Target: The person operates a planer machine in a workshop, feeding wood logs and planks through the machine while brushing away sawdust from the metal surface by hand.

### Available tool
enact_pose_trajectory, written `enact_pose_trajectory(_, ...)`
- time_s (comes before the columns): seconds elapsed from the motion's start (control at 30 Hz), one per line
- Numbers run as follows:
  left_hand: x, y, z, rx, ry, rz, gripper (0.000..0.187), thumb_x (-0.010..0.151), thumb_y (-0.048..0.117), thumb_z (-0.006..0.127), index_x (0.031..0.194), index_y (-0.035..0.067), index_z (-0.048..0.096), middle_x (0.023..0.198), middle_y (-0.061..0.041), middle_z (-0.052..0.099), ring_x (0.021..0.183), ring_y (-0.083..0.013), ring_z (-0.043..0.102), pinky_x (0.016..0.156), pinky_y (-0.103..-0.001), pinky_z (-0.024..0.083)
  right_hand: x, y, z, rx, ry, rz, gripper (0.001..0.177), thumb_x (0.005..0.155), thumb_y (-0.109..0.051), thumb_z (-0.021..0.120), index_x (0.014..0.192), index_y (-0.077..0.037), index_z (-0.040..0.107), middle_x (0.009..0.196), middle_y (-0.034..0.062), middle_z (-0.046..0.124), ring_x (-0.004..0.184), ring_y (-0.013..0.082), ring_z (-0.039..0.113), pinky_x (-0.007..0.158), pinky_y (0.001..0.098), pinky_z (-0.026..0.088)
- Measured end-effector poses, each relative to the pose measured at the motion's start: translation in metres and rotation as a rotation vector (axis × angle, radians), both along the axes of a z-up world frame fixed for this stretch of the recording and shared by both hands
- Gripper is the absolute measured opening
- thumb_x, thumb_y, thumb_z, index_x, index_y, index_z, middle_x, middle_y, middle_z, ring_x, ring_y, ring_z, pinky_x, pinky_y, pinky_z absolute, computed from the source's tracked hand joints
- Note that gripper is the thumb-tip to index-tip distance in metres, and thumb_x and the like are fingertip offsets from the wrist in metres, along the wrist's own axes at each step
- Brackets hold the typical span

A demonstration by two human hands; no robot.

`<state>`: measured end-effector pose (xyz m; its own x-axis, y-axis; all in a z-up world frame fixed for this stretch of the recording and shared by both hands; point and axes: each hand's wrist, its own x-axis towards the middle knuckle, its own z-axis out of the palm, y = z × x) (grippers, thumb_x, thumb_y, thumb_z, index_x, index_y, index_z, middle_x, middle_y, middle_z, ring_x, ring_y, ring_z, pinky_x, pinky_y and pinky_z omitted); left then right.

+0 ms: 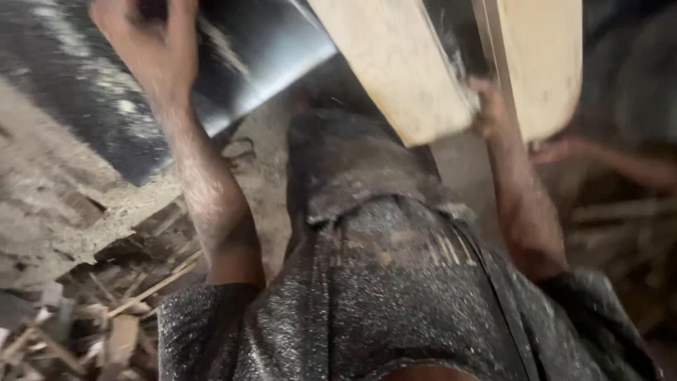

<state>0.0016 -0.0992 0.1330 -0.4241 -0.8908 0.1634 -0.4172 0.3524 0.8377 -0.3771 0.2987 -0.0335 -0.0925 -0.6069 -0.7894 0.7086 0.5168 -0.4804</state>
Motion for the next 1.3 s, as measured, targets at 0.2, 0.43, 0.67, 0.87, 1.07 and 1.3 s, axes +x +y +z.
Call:
enact_pose_trajectory(0.2, 0.011, 0.095, -0.083, 0.246, 0.066, -0.197, 0.03, 0.106, 0.036, 0.074, 0.102, 0.007, 0.079, 0.102, -0.01, 0.08, 0.096, -0.0205, 0.079, 0.091, -0.041, 0.064, 0.024, 0.015, -0.009, 0.017, 0.153, -0.036, 0.09, 0.085, -0.08, 0.045, 0.141, -0.012, 0.06, 0.141, 0.0096, 0.066, 0.131, 0.0234, 0.059, 0.104, 0.0421, 0.048)
enact_pose_trajectory(0.43, -0.029, 0.128, -0.089, 0.76, -0.365, -0.351, 0.058, 0.092, 0.049, 0.07, 0.126, 0.002, 0.067, 0.097, -0.011, 0.077, 0.074, -0.017, 0.072, 0.068, -0.032, 0.058, 0.068, 0.033, -0.031, 0.119, 0.158, -0.294, 0.072, 0.105, -0.055, 0.069, 0.146, 0.003, 0.055, 0.114, 0.0123, 0.057, 0.086, 0.0245, 0.049, 0.072, 0.0372, 0.035)
enact_pose_trajectory(0.67, -0.108, 0.135, -0.124, 1.017, 0.177, -0.172, 0.077, 0.092, 0.049, 0.075, 0.143, -0.003, 0.05, 0.129, -0.02, 0.069, 0.106, -0.0251, 0.075, 0.09, -0.037, 0.064, 0.088, 0.028, 0.071, -0.088, 0.449, -0.545, 0.041, 0.099, -0.031, 0.069, 0.127, -0.002, 0.062, 0.121, 0.0082, 0.07, 0.113, 0.0201, 0.067, 0.101, 0.0369, 0.054)
enact_pose_trajectory(0.87, -0.185, 0.165, -0.109, 1.002, 0.36, -0.118, 0.088, 0.088, 0.039, 0.078, 0.15, 0.001, 0.027, 0.134, -0.02, 0.059, 0.117, -0.0308, 0.068, 0.092, -0.046, 0.066, 0.046, 0.052, 0.086, 0.22, 1.046, -0.614, 0.039, 0.11, -0.036, 0.059, 0.126, -0.001, 0.061, 0.117, 0.0101, 0.06, 0.111, 0.0185, 0.053, 0.102, 0.036, 0.045)
enact_pose_trajectory(1.07, -0.228, 0.186, -0.058, 0.914, 0.359, -0.224, 0.085, 0.089, 0.036, 0.079, 0.149, -0.003, 0.033, 0.121, -0.02, 0.066, 0.11, -0.0279, 0.072, 0.085, -0.04, 0.067, 0.027, 0.076, 0.084, 0.233, 1.213, -0.649, 0.043, 0.108, -0.037, 0.062, 0.128, 0.001, 0.058, 0.126, 0.0147, 0.061, 0.12, 0.0239, 0.056, 0.108, 0.0385, 0.045)
enact_pose_trajectory(1.3, -0.309, 0.101, -0.048, 0.43, 0.202, -0.25, 0.066, 0.094, 0.039, 0.079, 0.136, -0.004, 0.054, 0.119, -0.018, 0.076, 0.109, -0.0265, 0.077, 0.094, -0.037, 0.06, -0.061, 0.022, 0.079, 0.317, 1.436, -0.434, 0.067, 0.103, -0.029, 0.072, 0.15, 0.004, 0.037, 0.144, 0.0269, 0.049, 0.137, 0.0383, 0.047, 0.115, 0.0465, 0.036)
